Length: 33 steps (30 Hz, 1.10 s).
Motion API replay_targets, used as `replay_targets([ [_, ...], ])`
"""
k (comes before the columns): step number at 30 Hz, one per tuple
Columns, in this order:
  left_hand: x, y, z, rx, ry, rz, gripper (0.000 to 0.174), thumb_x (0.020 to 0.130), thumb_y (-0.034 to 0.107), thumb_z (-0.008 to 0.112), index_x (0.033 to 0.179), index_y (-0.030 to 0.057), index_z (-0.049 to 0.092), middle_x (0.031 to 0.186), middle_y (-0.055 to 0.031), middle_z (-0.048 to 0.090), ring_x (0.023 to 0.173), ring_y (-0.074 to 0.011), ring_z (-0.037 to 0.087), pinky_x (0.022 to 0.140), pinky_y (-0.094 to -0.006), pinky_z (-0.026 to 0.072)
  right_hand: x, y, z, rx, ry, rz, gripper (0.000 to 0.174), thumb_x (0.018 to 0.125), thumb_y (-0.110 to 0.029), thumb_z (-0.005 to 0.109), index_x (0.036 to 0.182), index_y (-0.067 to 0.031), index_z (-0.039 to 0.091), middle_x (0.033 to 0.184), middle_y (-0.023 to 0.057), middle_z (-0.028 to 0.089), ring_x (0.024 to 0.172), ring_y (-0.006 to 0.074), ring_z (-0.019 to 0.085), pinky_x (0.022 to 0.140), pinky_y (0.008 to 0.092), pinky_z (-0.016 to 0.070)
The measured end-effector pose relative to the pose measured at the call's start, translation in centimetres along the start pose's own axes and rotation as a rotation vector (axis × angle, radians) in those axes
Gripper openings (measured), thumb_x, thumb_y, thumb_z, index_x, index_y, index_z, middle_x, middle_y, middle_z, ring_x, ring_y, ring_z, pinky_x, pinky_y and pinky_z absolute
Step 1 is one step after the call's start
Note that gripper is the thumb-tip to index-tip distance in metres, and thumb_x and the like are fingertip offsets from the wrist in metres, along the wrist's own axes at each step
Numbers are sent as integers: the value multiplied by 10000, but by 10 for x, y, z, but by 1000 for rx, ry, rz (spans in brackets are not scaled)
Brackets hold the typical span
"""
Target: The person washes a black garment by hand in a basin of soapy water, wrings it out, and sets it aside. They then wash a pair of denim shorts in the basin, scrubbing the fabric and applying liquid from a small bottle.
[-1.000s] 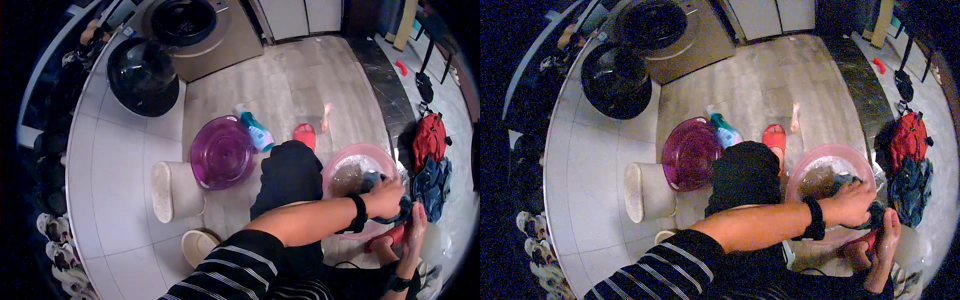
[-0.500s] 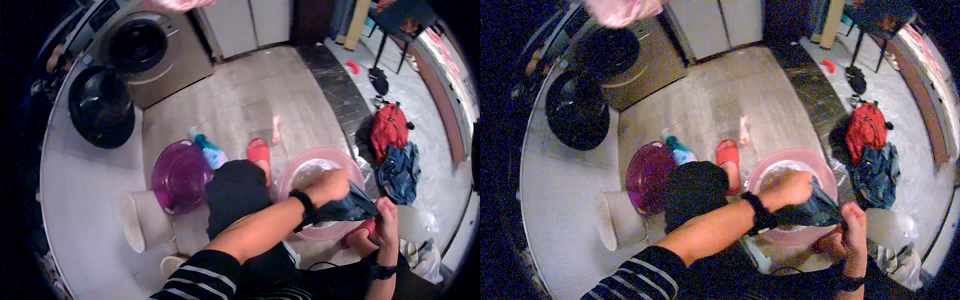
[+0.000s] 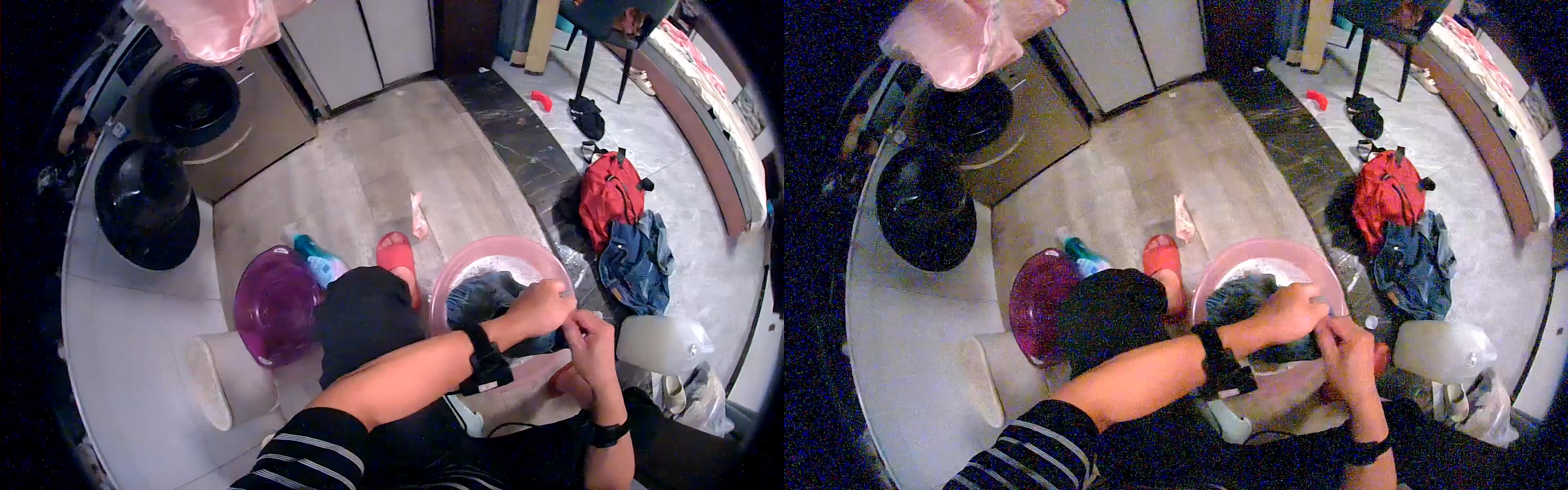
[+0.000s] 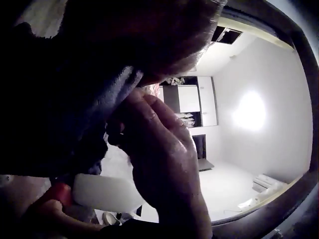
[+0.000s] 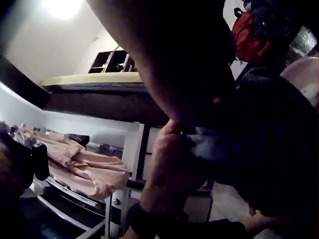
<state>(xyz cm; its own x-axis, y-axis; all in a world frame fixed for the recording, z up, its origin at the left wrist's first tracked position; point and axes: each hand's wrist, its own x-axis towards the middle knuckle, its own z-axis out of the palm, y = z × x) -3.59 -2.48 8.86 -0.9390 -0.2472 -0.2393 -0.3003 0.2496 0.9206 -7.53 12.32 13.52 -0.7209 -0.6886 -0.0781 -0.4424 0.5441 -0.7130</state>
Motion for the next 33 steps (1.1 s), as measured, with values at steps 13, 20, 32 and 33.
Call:
replay_targets([
  [13, 2, 6, 13, -138, 102, 56, 284, 806, 221, 538, 786, -57, 588, 784, -281, 607, 758, -420, 620, 706, -478, 480, 5, 36, 20, -454, -207, 58, 157, 766, -87, 576, 887, 12, 593, 887, 236, 635, 808, 432, 605, 691, 492, 485],
  [20, 7, 15, 6, -130, 8, -51, 282, 768, 211, 564, 785, -67, 611, 812, -297, 624, 801, -421, 640, 745, -496, 497, -4, 85, 33, -675, -400, 36, 260, 686, -285, 662, 765, -38, 653, 783, 203, 654, 744, 417, 624, 667, 477, 505],
  [32, 7, -5, -30, 31, 246, 9, 241, 756, 143, 548, 904, -33, 618, 887, -260, 654, 831, -409, 647, 768, -517, 491, 12, 33, -12, -129, -200, 137, 173, 913, -120, 552, 793, -8, 500, 703, -17, 427, 693, 75, 401, 601, 243, 346],
  [33, 12, -8, -20, 148, 320, 19, 237, 765, 149, 544, 920, -11, 624, 958, -234, 634, 896, -379, 618, 806, -501, 466, 13, 28, -19, -84, -160, 126, 199, 935, -141, 537, 783, -21, 493, 712, -28, 409, 694, 73, 382, 607, 243, 332],
])
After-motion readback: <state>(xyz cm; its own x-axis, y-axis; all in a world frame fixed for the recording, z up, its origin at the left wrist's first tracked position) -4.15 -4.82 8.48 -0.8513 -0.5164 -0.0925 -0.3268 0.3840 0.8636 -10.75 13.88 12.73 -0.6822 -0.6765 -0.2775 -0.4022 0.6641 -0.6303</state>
